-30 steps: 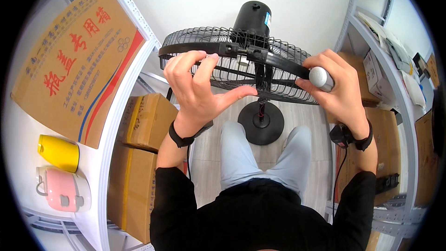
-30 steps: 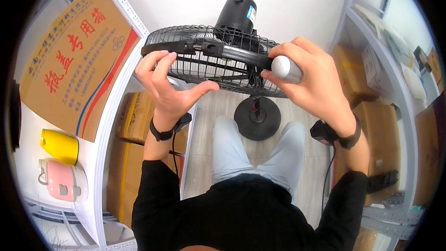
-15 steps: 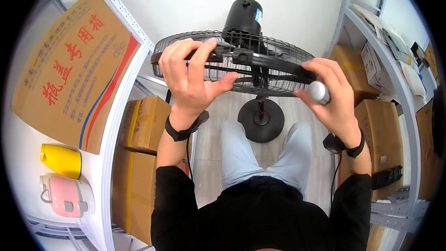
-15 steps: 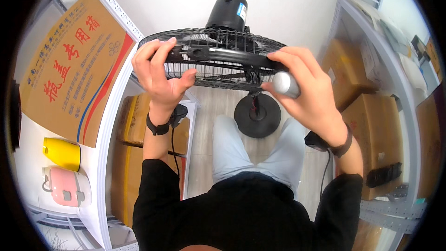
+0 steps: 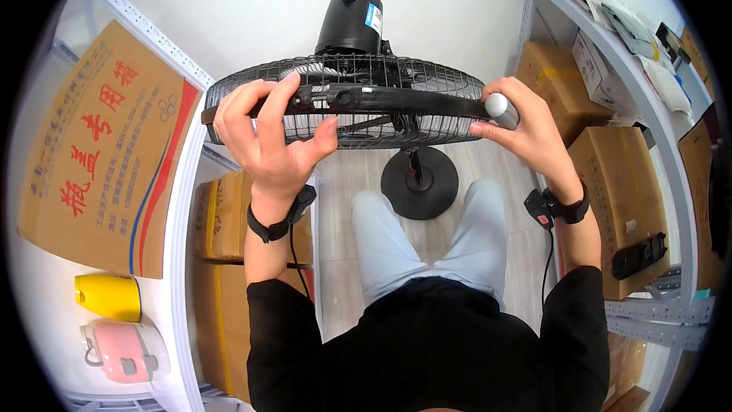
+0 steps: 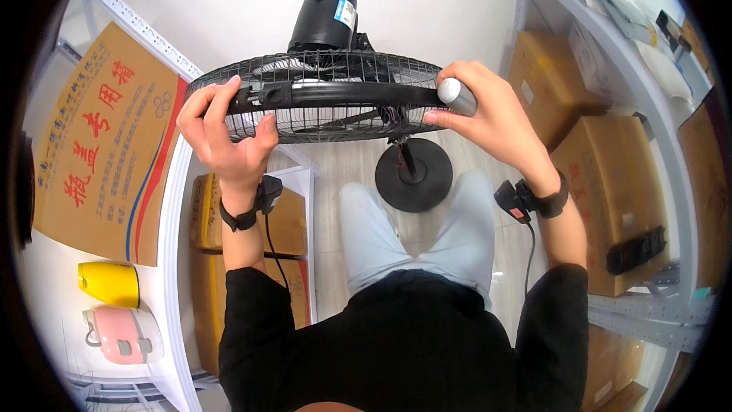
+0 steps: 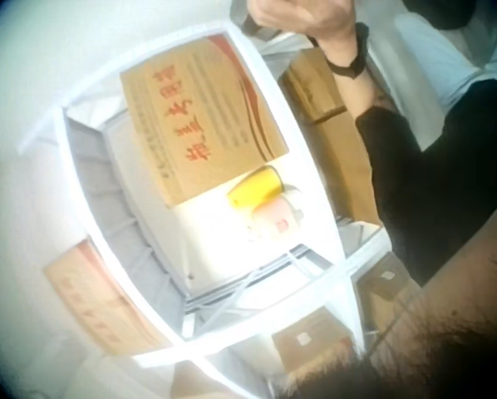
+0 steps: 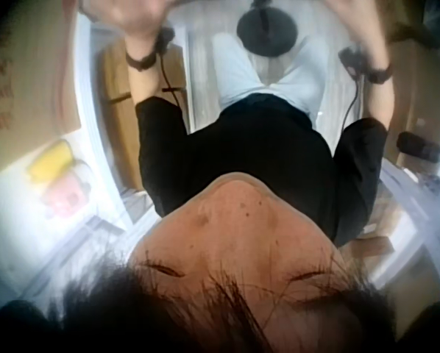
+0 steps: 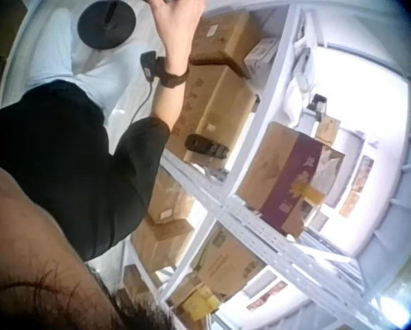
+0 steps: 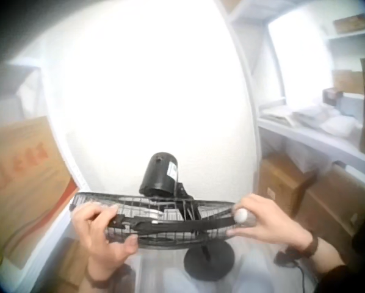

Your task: The person disassembles a standing fan by removing the front grille, the fan blades, and the central hub cap. They use a screwdriver to loosen screws and their hands to detach components.

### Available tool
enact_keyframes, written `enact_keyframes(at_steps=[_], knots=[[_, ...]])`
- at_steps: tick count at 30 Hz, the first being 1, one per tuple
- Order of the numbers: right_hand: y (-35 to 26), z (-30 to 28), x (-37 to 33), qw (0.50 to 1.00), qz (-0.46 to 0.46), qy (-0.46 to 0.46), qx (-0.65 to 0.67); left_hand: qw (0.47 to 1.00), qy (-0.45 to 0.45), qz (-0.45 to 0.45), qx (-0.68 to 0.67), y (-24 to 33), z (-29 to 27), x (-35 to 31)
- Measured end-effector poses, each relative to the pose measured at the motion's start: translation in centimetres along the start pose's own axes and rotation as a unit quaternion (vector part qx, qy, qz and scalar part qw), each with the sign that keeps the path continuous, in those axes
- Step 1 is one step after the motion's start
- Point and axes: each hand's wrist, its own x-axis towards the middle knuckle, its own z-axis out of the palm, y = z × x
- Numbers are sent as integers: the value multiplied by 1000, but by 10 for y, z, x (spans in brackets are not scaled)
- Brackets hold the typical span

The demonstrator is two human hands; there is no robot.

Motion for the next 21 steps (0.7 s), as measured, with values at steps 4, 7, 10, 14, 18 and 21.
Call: enact_keyframes(at_steps=[4, 7, 10, 14, 18, 21], knots=[[2, 8, -3, 999, -5, 37, 3, 1000, -12, -12, -8, -3, -5, -1], [-3, 12, -6, 996, -13, 85, 10, 1000, 3, -28, -13, -5, -3, -5], [-7, 18, -10, 991, -23, 133, 20, 999, 14, -43, -15, -1, -1, -7], [-7, 24, -13, 988, -16, 150, 39, 989, 136, -38, 29, 1, 10, -15], [-11, 26, -11, 986, -6, 161, 48, 990, 47, 41, 125, -1, -2, -34], [-11, 25, -10, 986, -3, 156, 53, 982, 6, 14, 186, 10, -11, -38]])
